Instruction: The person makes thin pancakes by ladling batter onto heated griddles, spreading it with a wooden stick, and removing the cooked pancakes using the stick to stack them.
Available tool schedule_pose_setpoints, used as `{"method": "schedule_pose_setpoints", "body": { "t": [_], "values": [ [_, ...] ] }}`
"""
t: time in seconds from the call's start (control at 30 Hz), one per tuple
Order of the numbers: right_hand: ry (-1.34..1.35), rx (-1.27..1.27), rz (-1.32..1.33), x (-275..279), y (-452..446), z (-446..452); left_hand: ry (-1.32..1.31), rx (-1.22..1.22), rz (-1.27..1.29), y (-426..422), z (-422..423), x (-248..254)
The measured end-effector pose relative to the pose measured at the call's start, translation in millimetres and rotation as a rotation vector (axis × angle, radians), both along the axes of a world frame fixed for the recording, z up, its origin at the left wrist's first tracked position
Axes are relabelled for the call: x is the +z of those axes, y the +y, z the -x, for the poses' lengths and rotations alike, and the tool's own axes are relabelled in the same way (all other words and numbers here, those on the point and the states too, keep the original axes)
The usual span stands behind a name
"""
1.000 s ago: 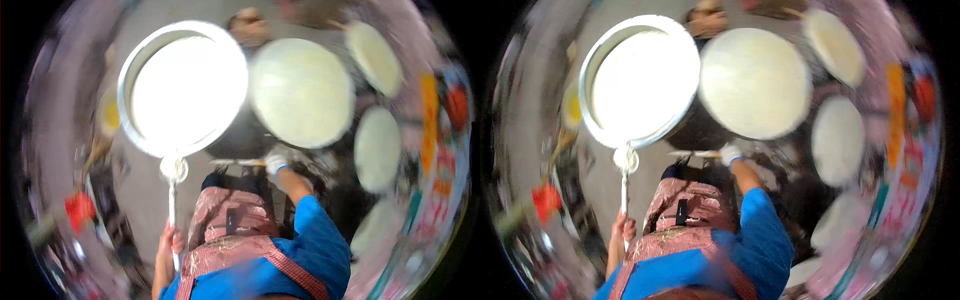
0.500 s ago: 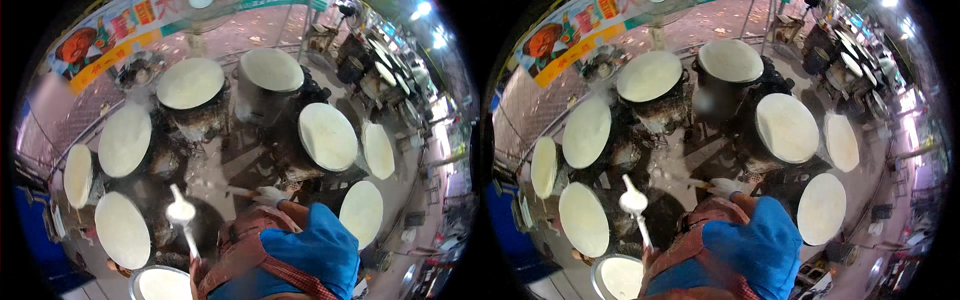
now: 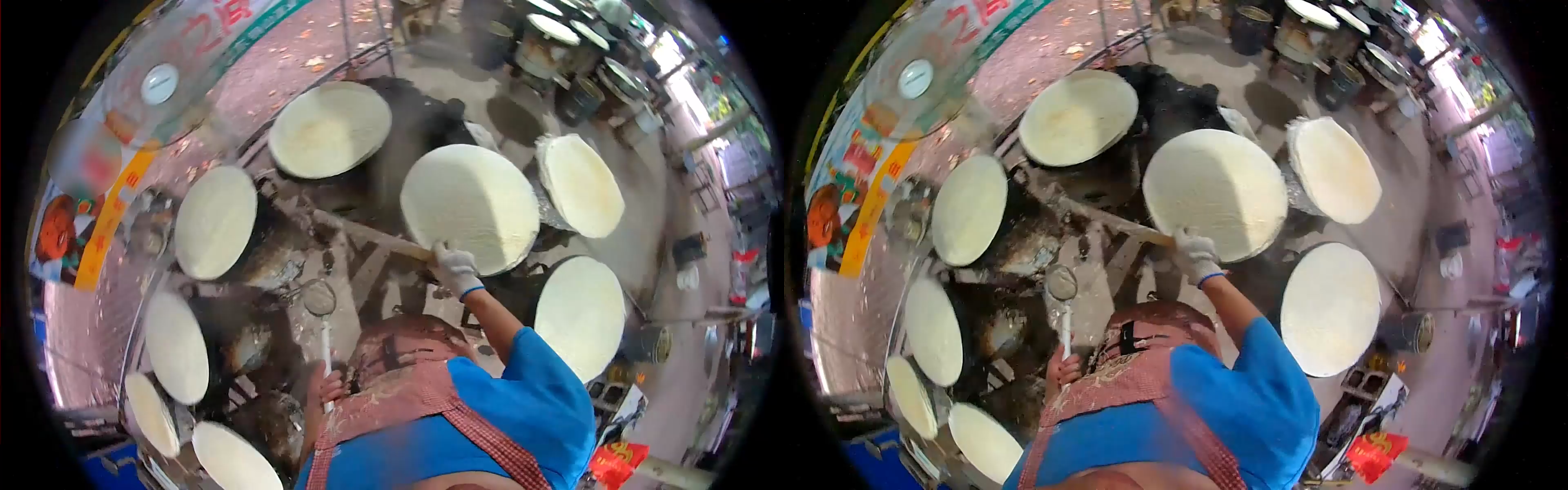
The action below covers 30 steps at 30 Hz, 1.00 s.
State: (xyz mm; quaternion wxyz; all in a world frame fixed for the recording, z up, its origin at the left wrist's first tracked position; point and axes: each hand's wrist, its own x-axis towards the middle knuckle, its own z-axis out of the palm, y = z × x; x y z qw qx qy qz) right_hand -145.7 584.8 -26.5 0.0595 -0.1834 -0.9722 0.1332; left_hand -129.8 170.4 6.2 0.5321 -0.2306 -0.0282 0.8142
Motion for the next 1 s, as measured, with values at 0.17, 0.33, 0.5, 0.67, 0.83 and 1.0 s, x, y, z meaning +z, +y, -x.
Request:
{"method": "schedule_pose_setpoints", "body": {
  "t": [0.17,0.33,0.5,0.67,0.83,1.0],
  "values": [
    [-0.056,0.064,-0.048,50.6,24.5,19.0,-0.105,-0.184,0.043,-1.7,54.3,-27.1],
    [-0.092,-0.143,0.019,129.7,136.9,54.1,-0.140,-0.367,0.294,3.4,119.1,-19.8],
    [0.179,-0.402,0.146,231.2,281.8,33.0,-0.252,-0.465,0.398,10.5,148.1,-37.7],
    [0.571,-0.776,0.421,289.7,352.7,-68.5,-0.206,-0.449,0.348,54.8,135.1,-11.1],
    [1.035,-1.008,0.637,183.6,442.3,-184.4,-0.147,-0.287,-0.062,84.4,90.5,-56.2],
    [1.218,-1.257,0.770,-10.8,458.5,-232.8,-0.164,-0.266,0.030,109.3,60.5,-18.7]
  ]
}}
